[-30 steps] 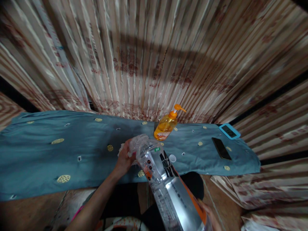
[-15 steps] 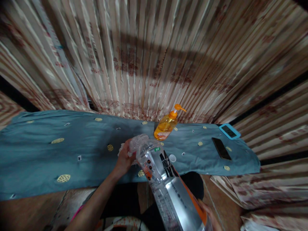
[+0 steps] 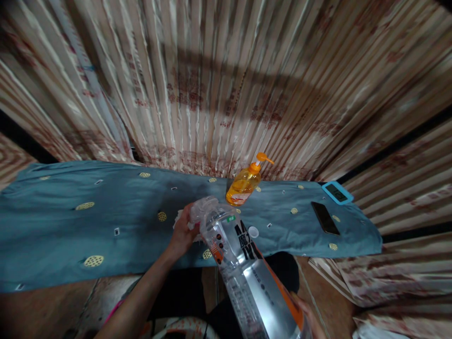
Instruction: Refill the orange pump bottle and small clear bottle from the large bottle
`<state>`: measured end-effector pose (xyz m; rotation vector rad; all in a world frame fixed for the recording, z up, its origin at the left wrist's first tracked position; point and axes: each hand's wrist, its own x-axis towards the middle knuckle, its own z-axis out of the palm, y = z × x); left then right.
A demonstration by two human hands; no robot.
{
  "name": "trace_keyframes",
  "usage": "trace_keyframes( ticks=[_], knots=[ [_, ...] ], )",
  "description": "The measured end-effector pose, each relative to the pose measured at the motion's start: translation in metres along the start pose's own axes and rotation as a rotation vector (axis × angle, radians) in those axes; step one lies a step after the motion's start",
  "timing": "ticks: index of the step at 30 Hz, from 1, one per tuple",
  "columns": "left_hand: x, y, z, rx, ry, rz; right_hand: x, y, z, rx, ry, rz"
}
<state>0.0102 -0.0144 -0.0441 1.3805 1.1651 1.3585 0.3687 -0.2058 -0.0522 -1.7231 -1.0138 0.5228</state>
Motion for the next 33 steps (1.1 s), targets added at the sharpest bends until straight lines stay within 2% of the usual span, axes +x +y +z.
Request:
trace_keyframes(
  ticks=[10,17,23,33],
  knots=[
    [0.0,0.002,-0.001,0.019,-0.02,0.001,0.01,0.011,-0.004,-0.027,-0.031,-0.043],
    [0.001,-0.001,-0.001,0.006,-0.01,-0.013,0.013,0.003,0.0,-0.022,-0.032,-0.1],
    [0.0,-0.002,-0.001,0.024,-0.001,-0.035,0.007,0.001,0.0,-0.021,-0.031,-0.063],
    [-0.001,0.003,0.0,-0.012,-0.013,-0.016,0.018,0.01,-0.003,-0.008,-0.051,-0.056]
  ],
)
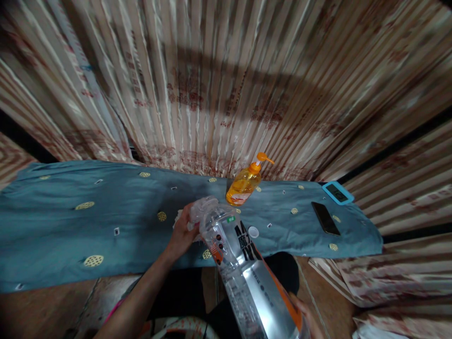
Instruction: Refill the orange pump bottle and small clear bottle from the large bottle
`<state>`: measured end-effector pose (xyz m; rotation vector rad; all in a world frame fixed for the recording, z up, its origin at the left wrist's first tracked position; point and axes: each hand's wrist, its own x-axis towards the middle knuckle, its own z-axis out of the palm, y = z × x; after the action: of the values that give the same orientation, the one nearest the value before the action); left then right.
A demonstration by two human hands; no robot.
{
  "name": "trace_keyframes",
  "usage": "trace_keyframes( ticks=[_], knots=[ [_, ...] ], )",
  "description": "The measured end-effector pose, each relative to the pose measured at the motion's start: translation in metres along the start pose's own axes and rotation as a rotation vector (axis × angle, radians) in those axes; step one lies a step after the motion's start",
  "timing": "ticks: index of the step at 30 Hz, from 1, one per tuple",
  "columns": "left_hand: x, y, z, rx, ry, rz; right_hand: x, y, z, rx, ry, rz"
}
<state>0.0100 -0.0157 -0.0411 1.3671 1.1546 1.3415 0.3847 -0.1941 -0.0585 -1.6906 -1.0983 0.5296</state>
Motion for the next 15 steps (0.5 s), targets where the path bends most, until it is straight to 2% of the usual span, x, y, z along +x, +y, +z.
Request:
trace_keyframes(
  ticks=[9,15],
  knots=[
    [-0.0001,0.0031,0.0002,-0.025,-0.007,-0.007,-0.0078,-0.0045,0.0024,0.012,0.052,-0.009],
    [-0.0001,0.0032,-0.0008,-0.038,-0.009,-0.018,-0.002,-0.0041,0.0079,0.015,0.067,-0.02]
  ],
)
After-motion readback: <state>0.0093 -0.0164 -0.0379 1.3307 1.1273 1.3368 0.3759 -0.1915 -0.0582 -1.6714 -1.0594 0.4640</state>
